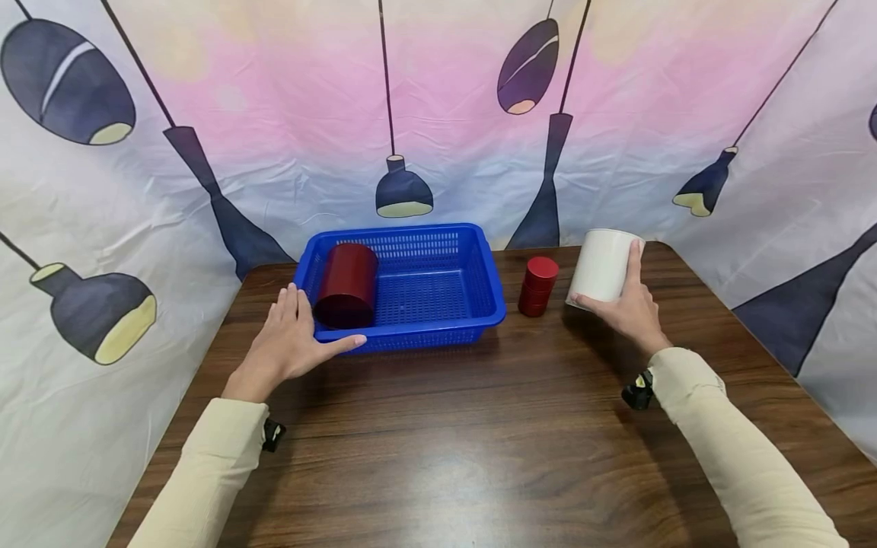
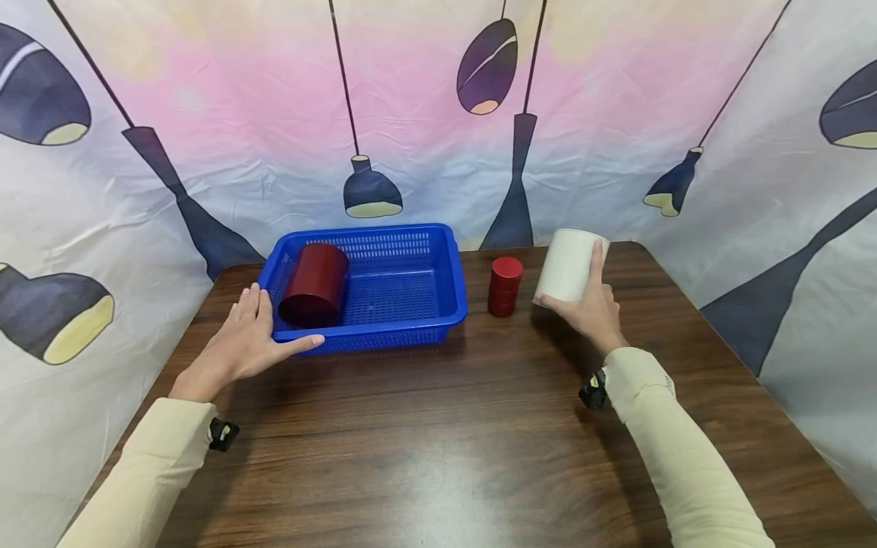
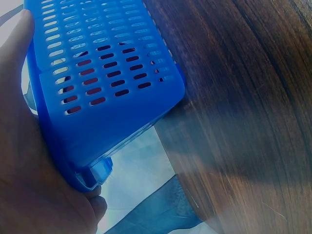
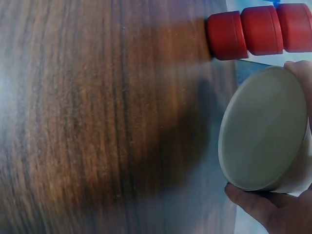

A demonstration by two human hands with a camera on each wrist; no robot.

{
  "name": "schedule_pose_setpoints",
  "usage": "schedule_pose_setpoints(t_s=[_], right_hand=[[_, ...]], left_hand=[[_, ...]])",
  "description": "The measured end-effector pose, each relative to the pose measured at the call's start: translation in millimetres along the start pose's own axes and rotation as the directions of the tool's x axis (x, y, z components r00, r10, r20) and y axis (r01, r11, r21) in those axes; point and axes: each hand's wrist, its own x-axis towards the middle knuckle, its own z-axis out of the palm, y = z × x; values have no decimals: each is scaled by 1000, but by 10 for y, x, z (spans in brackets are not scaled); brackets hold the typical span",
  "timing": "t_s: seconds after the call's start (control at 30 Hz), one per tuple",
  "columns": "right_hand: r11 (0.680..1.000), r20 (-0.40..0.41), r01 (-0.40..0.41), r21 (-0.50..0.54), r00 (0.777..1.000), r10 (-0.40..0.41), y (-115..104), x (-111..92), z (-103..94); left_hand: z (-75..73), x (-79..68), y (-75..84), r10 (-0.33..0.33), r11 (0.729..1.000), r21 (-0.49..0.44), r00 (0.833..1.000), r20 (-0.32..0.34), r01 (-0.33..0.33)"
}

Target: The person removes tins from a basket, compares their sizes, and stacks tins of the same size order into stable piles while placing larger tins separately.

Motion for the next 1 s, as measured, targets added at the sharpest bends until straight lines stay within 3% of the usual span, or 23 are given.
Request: schedule_pose_setpoints(t_s=[0.33,1.0], right_hand=[[1000,-53,4,6,999,-3,37,31,125],[999,-76,35,-41,996,-38,86,-13,250]], left_hand=[[-7,1,5,-7,1000,8,1000,11,7],[-14,-2,7,1,1000,11,1000,5,-1]])
